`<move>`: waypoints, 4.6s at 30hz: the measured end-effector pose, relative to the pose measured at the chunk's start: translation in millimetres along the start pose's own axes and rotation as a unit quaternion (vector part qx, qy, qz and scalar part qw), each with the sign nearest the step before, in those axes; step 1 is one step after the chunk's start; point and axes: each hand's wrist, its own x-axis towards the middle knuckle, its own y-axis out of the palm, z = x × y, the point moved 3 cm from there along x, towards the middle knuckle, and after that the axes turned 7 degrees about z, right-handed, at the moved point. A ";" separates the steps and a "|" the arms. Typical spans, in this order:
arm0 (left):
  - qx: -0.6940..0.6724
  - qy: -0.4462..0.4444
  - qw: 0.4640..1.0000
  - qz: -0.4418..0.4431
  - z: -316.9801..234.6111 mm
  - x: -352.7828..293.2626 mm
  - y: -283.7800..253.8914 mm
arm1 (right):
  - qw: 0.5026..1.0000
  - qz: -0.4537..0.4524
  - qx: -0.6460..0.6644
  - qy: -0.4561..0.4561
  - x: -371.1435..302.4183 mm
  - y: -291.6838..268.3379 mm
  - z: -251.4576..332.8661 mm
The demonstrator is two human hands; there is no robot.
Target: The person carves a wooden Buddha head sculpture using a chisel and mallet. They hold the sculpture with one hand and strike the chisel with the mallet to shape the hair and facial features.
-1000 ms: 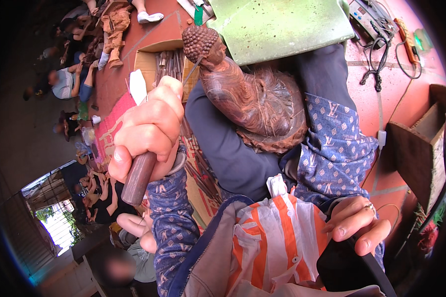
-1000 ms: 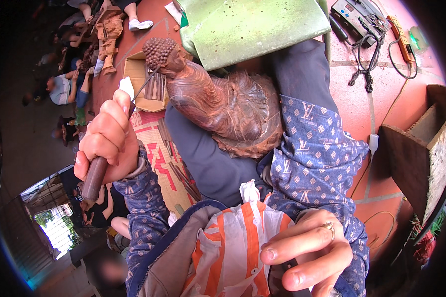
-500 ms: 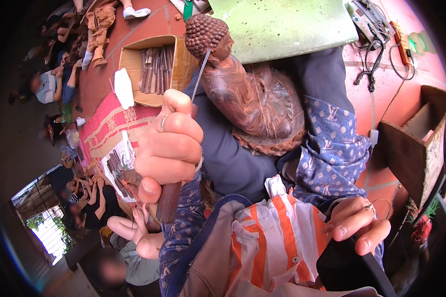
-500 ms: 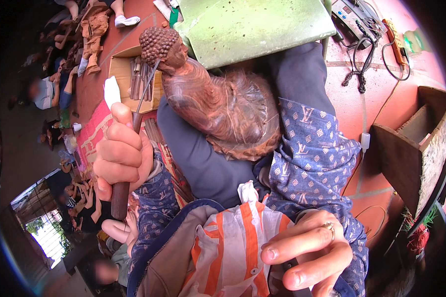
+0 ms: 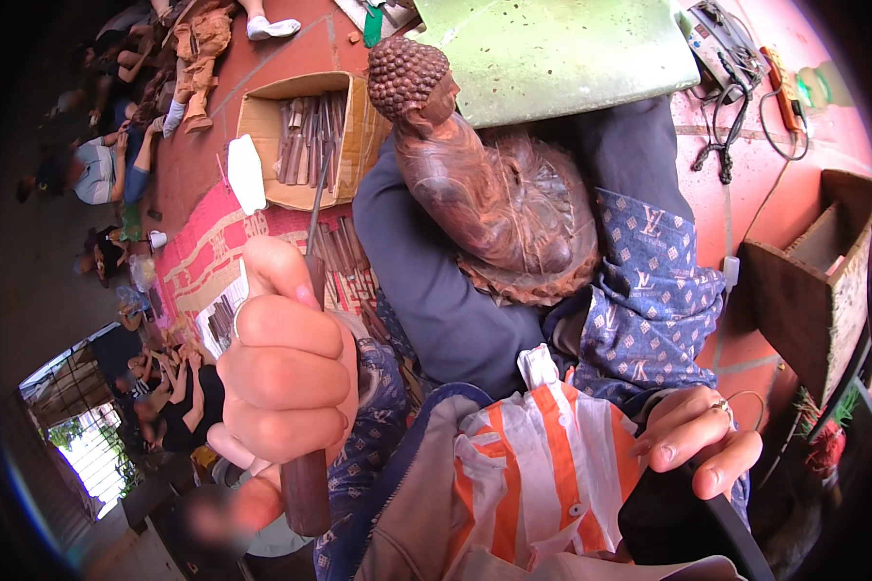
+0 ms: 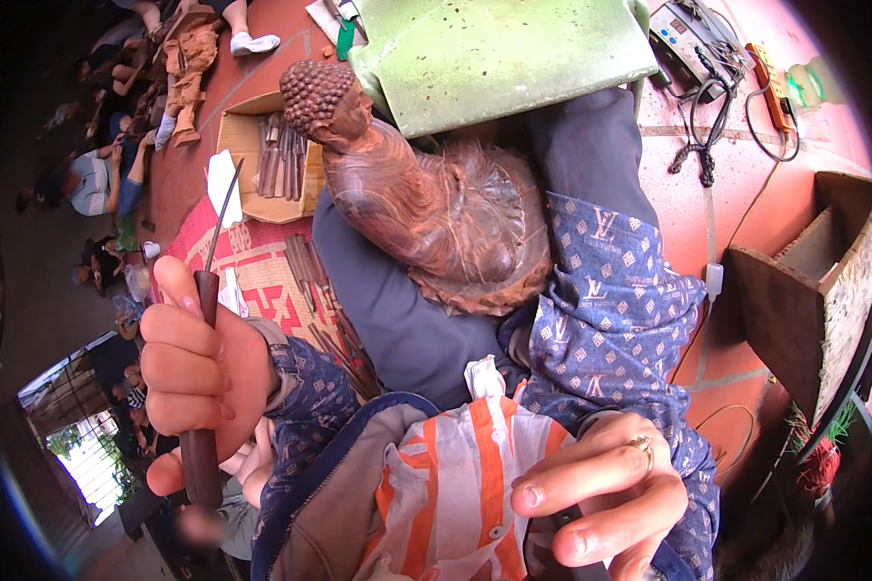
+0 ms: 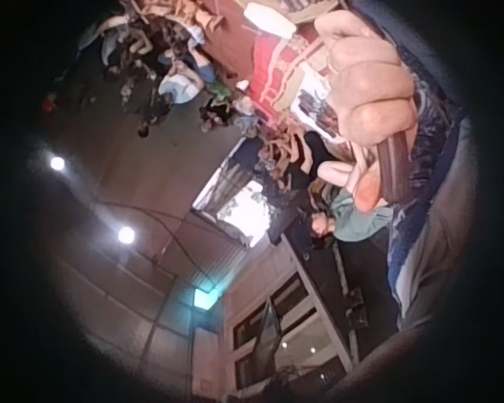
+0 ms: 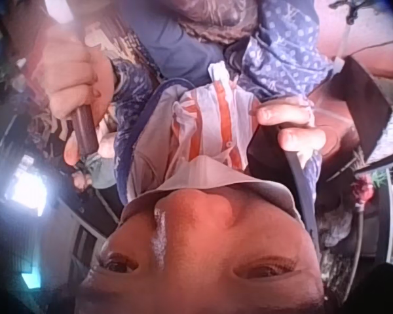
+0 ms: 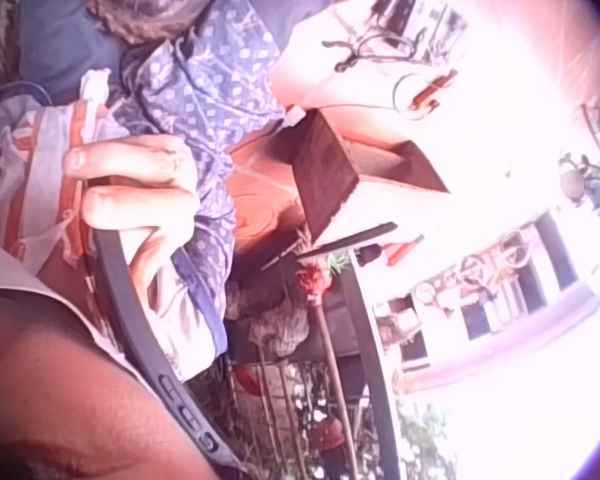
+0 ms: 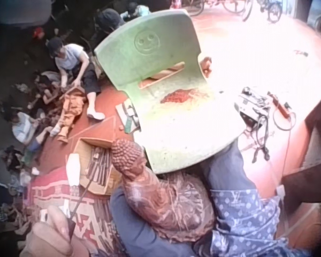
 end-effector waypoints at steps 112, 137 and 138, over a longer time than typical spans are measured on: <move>0.353 -0.223 0.906 -0.073 14.3 -55.9 56.8 | 0.997 -0.031 0.041 -0.058 -14.5 -18.9 11.4; 0.375 -0.255 0.891 0.008 -1.7 -7.7 48.8 | 0.997 -0.018 0.047 -0.061 -16.2 -21.2 15.1; 0.371 -0.256 0.893 0.006 -1.5 -8.7 48.8 | 0.997 -0.019 0.048 -0.061 -16.3 -20.8 14.9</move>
